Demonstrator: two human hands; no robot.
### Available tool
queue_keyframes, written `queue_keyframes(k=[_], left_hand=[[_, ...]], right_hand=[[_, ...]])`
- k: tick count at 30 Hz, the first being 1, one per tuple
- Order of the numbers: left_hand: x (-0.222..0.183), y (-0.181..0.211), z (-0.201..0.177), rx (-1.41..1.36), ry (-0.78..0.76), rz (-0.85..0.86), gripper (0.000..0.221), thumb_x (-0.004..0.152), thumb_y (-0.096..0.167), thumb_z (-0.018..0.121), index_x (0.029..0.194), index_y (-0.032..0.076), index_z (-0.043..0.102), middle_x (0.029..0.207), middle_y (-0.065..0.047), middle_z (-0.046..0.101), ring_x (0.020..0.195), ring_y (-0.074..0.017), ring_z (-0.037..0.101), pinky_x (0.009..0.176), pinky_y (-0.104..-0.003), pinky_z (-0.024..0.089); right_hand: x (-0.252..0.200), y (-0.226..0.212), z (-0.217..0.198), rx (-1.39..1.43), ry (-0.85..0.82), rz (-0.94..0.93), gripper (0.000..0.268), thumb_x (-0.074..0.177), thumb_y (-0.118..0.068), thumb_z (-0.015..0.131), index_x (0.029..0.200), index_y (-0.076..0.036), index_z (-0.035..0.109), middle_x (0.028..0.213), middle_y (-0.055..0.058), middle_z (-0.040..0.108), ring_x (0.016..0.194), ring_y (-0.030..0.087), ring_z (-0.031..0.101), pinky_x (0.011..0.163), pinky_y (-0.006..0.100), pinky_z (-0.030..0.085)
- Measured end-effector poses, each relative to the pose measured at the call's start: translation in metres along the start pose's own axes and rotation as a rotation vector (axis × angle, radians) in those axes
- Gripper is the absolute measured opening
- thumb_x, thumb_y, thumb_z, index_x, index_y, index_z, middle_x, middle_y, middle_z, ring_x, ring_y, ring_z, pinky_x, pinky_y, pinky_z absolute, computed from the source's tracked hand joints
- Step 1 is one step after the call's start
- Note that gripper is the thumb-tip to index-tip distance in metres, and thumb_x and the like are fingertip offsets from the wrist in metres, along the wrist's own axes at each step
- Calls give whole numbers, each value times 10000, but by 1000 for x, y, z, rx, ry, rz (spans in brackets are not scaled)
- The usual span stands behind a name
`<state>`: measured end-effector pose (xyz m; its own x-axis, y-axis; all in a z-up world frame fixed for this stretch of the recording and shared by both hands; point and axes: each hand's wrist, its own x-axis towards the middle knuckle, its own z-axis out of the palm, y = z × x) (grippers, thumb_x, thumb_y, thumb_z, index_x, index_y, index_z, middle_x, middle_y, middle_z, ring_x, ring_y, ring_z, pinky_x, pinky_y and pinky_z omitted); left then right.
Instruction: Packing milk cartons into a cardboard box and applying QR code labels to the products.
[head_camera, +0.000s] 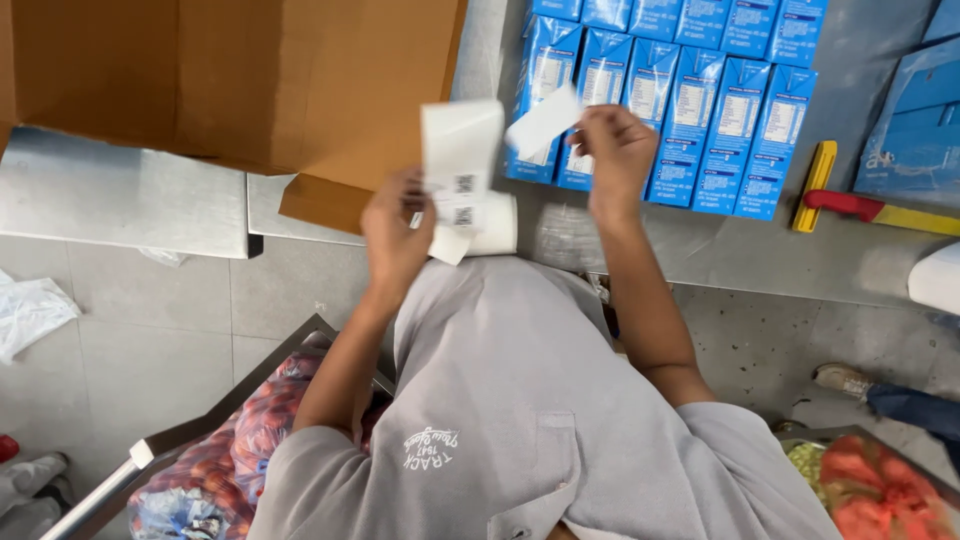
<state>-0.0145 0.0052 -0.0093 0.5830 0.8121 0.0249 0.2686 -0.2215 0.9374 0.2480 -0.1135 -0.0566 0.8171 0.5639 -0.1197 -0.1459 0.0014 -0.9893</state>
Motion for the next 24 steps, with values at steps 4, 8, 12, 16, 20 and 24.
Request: queue_keyframes(k=[4, 8, 12, 16, 20, 24], left_hand=[[21, 49, -2, 153, 90, -75, 413, 873, -43, 689, 1274, -35, 589, 1013, -116, 670, 864, -225, 679, 756, -349, 564], [34, 50, 47, 218, 46, 169, 287, 871, 106, 753, 1122, -18, 687, 1014, -139, 669, 892, -238, 639, 769, -329, 530], [66, 44, 114, -584, -603, -474, 329, 1009, 349, 620, 1075, 55, 751, 930, -4, 752, 802, -97, 656, 719, -246, 531], [88, 37, 153, -662, -769, -676, 364, 996, 409, 632, 1043, 67, 744, 908, -9, 750, 799, -98, 680, 708, -245, 543], [95, 32, 181, -549, -824, -486, 285, 951, 320, 769, 1036, 48, 756, 904, -15, 729, 811, -90, 645, 705, -250, 518], [100, 40, 208, -332, -727, -57, 196, 910, 258, 812, 954, 67, 806, 902, -12, 724, 808, -105, 634, 684, -260, 516]], right_hand=[[-1, -18, -21, 170, 139, 52, 115, 1018, -39, 632, 948, -2, 716, 862, 94, 704, 735, 207, 759, 636, 291, 594], [-27, -34, -30, 117, 134, -144, 96, 1058, -33, 612, 1021, 35, 668, 1019, 139, 731, 924, 231, 777, 814, 328, 647], [-60, -47, -48, -253, 23, -435, 76, 1036, -8, 627, 1039, 65, 649, 1156, 193, 733, 985, 223, 760, 845, 327, 646], [-72, -62, -71, -523, -22, -623, 42, 957, 23, 681, 985, 51, 669, 1144, 194, 741, 979, 245, 769, 831, 331, 627], [-73, -61, -95, -708, -80, -750, 66, 882, 34, 733, 939, 24, 700, 1127, 158, 748, 942, 258, 763, 797, 342, 612], [-68, -43, -132, -781, -130, -695, 96, 866, 14, 769, 949, -2, 724, 1112, 124, 695, 796, 211, 708, 688, 318, 568]])
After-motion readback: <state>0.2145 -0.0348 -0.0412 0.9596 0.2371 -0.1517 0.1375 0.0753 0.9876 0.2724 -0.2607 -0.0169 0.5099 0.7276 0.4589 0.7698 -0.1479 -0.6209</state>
